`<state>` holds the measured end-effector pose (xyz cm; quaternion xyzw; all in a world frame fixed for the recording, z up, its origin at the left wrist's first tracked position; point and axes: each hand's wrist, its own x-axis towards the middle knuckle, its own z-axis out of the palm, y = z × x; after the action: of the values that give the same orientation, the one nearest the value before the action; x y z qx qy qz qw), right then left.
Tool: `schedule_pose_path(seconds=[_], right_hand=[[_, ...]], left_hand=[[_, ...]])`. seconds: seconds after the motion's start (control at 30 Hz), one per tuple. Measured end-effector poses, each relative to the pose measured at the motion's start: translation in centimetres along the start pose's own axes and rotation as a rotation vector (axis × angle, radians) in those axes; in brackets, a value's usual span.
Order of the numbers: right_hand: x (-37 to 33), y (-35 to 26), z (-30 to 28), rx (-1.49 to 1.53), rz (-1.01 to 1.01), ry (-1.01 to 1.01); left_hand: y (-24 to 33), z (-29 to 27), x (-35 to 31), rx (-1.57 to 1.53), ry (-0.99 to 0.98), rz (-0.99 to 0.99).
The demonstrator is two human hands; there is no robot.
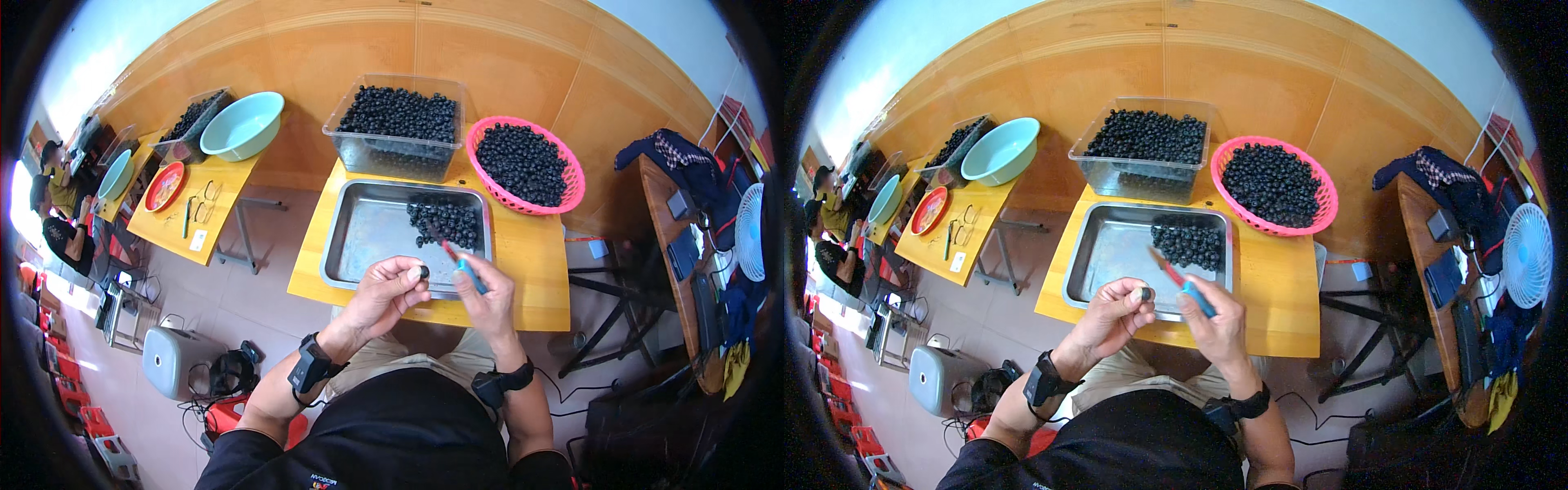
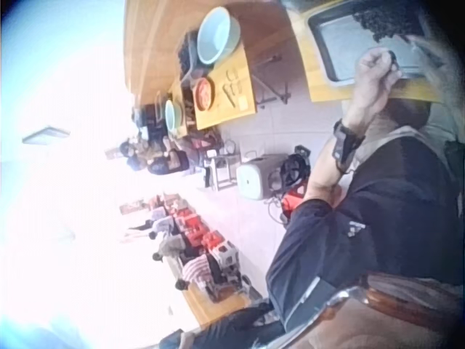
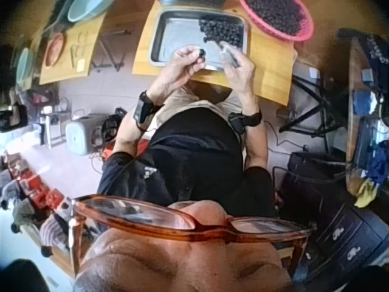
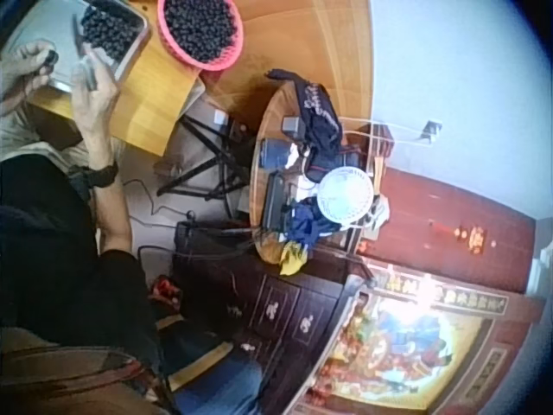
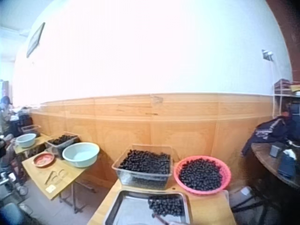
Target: Sorting and trimming berries with a small knife.
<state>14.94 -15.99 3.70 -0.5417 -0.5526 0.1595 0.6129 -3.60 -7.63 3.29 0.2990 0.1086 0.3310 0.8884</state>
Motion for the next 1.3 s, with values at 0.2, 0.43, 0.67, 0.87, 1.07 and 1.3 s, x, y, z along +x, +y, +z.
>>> schedule_pose_path(seconds=[0.2, 0.43, 0.67, 0.87, 1.07, 1.3], right_hand=[[0.5, -2.5, 1.3, -0.027, -0.118, -0.157], [0.6, -0.9, 0.9, -0.072, -0.100, -0.141], [10.3, 2.7, -4.2, -0.500, -0.185, 0.266], [11.5, 7.9, -6.4, -0.515, -0.075, 0.406], [5.2, 6.0, -3.1, -0.317, 0.102, 0.287], [0.8, 5.9, -2.2, -0.167, 0.152, 0.272]], left_hand=[[-0.3, -0.1, 0.2, 0.063, -0.019, -0.043], [-0.2, -0.9, 0.0, 0.159, 0.066, -0.115], [0.5, -2.2, 1.3, 0.687, 0.196, 0.052], [1.5, -3.8, 5.1, 1.373, 0.353, 0.157], [0.6, -5.2, 8.2, 1.858, 0.311, 0.234], [-0.3, -5.4, 9.9, 2.014, 0.260, 0.191]])
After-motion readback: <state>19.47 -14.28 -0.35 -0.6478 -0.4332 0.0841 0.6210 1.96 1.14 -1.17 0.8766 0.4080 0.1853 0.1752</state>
